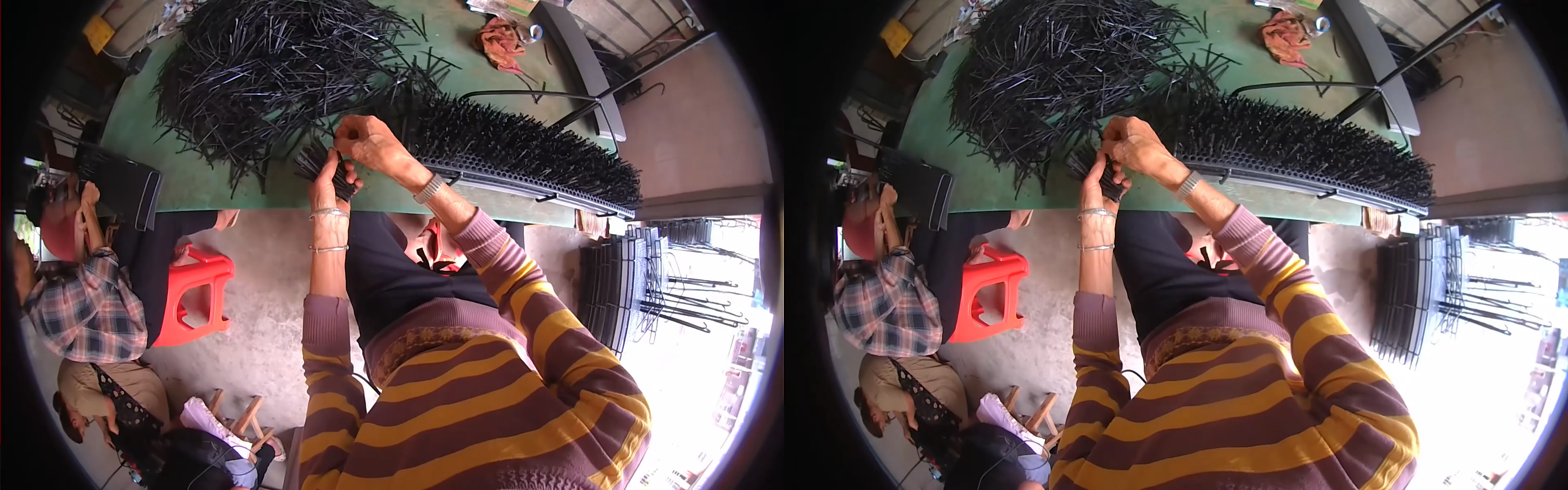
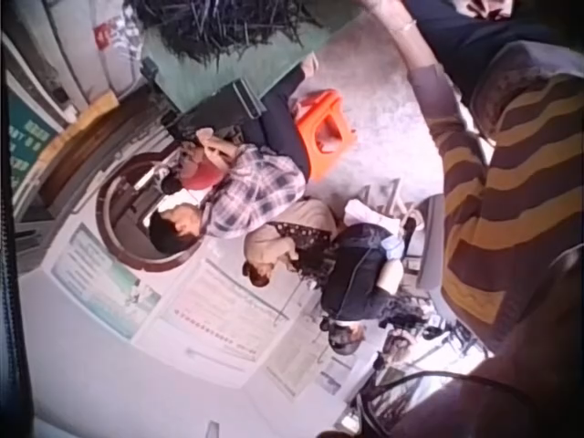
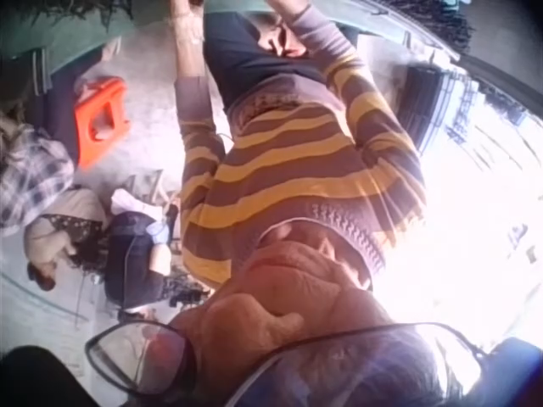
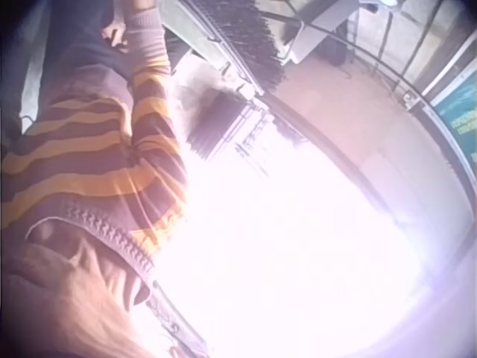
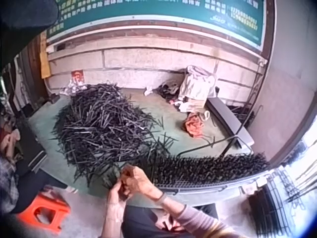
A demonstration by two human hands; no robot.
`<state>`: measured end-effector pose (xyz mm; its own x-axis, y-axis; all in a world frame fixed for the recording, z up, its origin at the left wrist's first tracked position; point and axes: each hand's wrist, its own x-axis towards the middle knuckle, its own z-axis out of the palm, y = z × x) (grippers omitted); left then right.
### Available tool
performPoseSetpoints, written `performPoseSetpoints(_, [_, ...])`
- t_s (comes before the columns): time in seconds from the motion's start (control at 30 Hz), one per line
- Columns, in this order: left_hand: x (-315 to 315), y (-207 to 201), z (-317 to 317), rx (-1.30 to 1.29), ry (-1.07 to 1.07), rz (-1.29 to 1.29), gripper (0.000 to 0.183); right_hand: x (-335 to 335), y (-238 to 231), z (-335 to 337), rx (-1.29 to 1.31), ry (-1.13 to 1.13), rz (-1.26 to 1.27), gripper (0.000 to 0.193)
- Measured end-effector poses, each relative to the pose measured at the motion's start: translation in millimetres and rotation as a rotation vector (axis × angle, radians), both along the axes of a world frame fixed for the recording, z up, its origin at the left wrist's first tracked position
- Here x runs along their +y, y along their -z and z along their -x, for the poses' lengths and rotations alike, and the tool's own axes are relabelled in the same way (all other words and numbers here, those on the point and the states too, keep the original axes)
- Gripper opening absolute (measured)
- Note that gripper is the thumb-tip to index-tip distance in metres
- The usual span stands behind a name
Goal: Inserting bristles into a plastic grid base.
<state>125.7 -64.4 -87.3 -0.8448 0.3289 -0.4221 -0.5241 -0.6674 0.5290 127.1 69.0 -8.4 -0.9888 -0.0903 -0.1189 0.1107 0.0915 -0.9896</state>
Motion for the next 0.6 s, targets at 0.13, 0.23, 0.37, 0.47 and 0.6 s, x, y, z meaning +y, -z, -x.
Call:
performPoseSetpoints(0.13, [10.4,-18.7,-17.4,0.126,0.067,0.084,0.018,4.7,0.5,-10.5,0.06,0.107,0.03,0.013])
performPoseSetpoints(0.23, [17.8,-27.9,-27.7,0.128,0.057,0.115,0.021,10.0,-8.8,-17.8,0.31,0.309,-0.249,0.015])
performPoseSetpoints(0.37, [29.0,-36.4,-47.5,0.154,0.093,0.069,0.022,27.0,-20.8,-44.1,0.283,0.281,-0.201,0.016])
performPoseSetpoints(0.47, [34.7,-38.9,-65.1,-0.034,0.136,0.145,0.021,44.0,-36.2,-73.1,0.314,0.309,-0.145,0.011])
performPoseSetpoints(0.6, [38.7,-49.4,-97.1,-0.119,0.126,0.078,0.027,79.4,-43.5,-117.2,0.38,0.507,-0.119,0.008])
